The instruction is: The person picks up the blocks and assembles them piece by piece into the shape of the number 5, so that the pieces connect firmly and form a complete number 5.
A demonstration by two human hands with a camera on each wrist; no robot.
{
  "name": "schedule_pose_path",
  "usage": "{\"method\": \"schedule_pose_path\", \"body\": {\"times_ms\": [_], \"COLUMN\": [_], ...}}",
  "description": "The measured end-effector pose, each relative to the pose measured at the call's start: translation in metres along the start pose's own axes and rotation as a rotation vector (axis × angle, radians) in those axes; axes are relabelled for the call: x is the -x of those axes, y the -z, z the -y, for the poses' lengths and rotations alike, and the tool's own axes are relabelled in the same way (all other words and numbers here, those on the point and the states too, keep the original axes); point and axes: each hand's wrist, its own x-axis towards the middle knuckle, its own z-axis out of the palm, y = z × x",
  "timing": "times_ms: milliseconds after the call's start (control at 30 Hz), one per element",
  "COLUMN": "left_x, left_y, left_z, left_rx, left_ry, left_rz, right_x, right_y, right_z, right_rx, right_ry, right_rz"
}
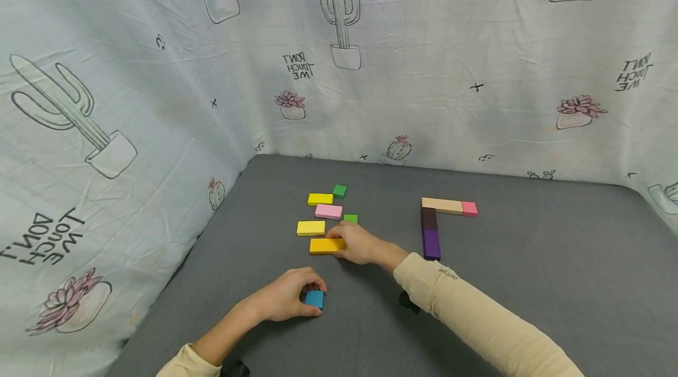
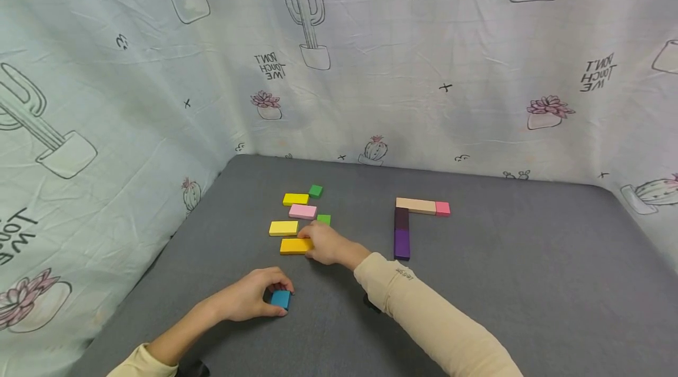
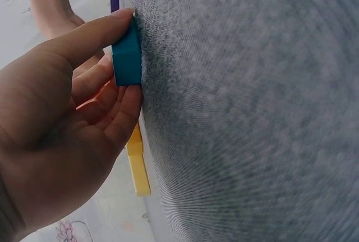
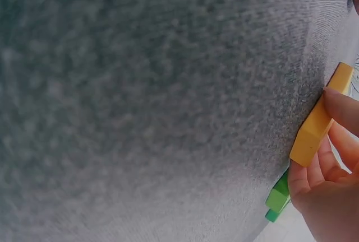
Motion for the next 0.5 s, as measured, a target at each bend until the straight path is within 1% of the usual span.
{"method": "schedule_pose_path", "body": {"times_ms": [167, 333, 500], "left_x": [0.0, 0.0, 0.0], "left_y": [0.0, 0.001, 0.001], "left_z": [0.0, -0.001, -0.001], "left_rx": [-0.001, 0.001, -0.008], "left_ry": [0.0, 0.01, 0.012], "left_rz": [0.004, 0.01, 0.009], "right_x": [0.004, 0.012, 0.024], "right_y": [0.006, 0.017, 0.031], "right_z": [-0.005, -0.014, -0.028], "right_rx": [-0.02, -0.006, -0.023], "right_ry": [-0.034, -0.055, -0.071], "right_rz": [-0.003, -0.042, -0.072]}}
